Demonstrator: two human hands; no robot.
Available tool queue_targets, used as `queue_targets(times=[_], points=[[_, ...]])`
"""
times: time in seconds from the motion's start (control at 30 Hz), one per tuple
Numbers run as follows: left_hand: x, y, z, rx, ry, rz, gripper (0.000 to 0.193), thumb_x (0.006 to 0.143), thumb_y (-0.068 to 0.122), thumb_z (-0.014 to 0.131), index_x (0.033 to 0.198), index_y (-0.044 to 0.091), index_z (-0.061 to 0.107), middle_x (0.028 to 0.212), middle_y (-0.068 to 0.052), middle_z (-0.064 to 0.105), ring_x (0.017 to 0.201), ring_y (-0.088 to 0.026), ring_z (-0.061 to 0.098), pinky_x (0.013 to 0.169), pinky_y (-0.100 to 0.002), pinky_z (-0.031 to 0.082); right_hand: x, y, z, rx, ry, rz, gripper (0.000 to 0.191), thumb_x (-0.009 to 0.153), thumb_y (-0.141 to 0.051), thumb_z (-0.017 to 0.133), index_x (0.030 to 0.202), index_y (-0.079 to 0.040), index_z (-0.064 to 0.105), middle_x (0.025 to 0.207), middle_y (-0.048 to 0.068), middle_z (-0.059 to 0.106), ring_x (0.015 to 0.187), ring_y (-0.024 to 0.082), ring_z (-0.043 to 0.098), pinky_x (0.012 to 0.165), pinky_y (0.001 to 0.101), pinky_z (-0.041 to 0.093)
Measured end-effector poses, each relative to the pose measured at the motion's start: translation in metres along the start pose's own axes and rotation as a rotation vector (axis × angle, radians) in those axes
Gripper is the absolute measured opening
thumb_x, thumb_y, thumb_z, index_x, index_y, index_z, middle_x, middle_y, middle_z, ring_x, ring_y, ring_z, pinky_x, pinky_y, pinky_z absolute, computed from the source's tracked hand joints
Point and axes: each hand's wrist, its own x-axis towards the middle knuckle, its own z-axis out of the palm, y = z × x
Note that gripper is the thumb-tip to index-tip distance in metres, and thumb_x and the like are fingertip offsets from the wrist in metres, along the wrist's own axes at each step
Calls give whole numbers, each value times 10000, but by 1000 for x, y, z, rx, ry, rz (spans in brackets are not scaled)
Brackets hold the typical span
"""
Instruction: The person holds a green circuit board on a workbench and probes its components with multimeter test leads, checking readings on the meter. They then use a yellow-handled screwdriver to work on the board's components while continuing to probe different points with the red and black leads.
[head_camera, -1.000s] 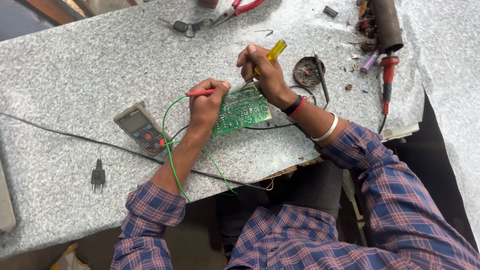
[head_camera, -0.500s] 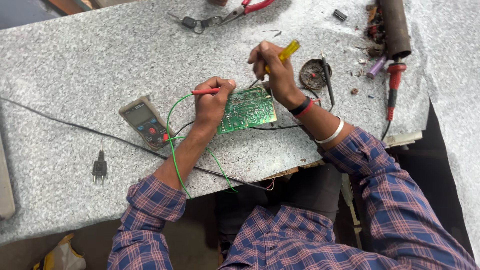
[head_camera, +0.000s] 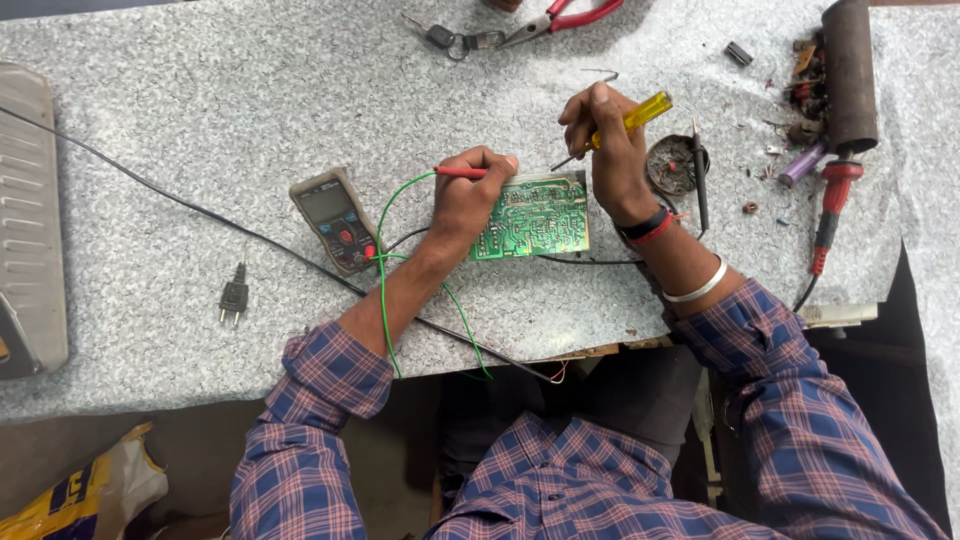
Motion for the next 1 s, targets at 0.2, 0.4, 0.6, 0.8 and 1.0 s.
queue_targets(times=[0.2, 0.4, 0.6, 0.8, 1.0], points=[[2, -1, 0, 35, 3, 0, 252, 939, 195, 731, 762, 20, 695, 682, 55, 593, 661, -41, 476, 601, -266, 408, 2, -3, 1, -5, -1, 8, 539, 1158, -422, 391, 924, -15, 657, 638, 23, 533, 615, 114, 526, 618, 271, 438], [2, 0, 0, 17, 1, -12, 249, 939, 190, 729, 760, 20, 697, 681, 57, 595, 656, -42, 477, 598, -266, 409, 2, -10, 6, 17, -13, 15, 536, 1155, -421, 396, 928, -9, 654, 647, 28, 537, 621, 121, 531, 619, 274, 437], [1, 1, 0, 18, 1, 6, 252, 942, 189, 727, 761, 19, 692, 686, 55, 599, 662, -40, 484, 599, -266, 414, 2, -12, 7, 30, 7, 1, 558, 1158, -444, 381, 923, -15, 649, 648, 22, 533, 624, 115, 533, 633, 274, 447], [0, 3, -1, 43, 4, -10, 236, 936, 186, 729, 770, 20, 706, 688, 47, 609, 659, -44, 485, 598, -266, 413, -1, -7, 6, 30, -3, 30, 558, 1152, -446, 383, 927, -14, 654, 658, 20, 543, 632, 111, 543, 632, 271, 443], [-1, 4, -1, 17, 2, -16, 229, 935, 184, 717, 767, 30, 694, 697, 57, 612, 664, -39, 497, 605, -259, 419, -1, -5, 5, -10, -18, 6, 565, 1155, -459, 374, 927, -27, 657, 657, 12, 542, 631, 102, 538, 635, 266, 443]])
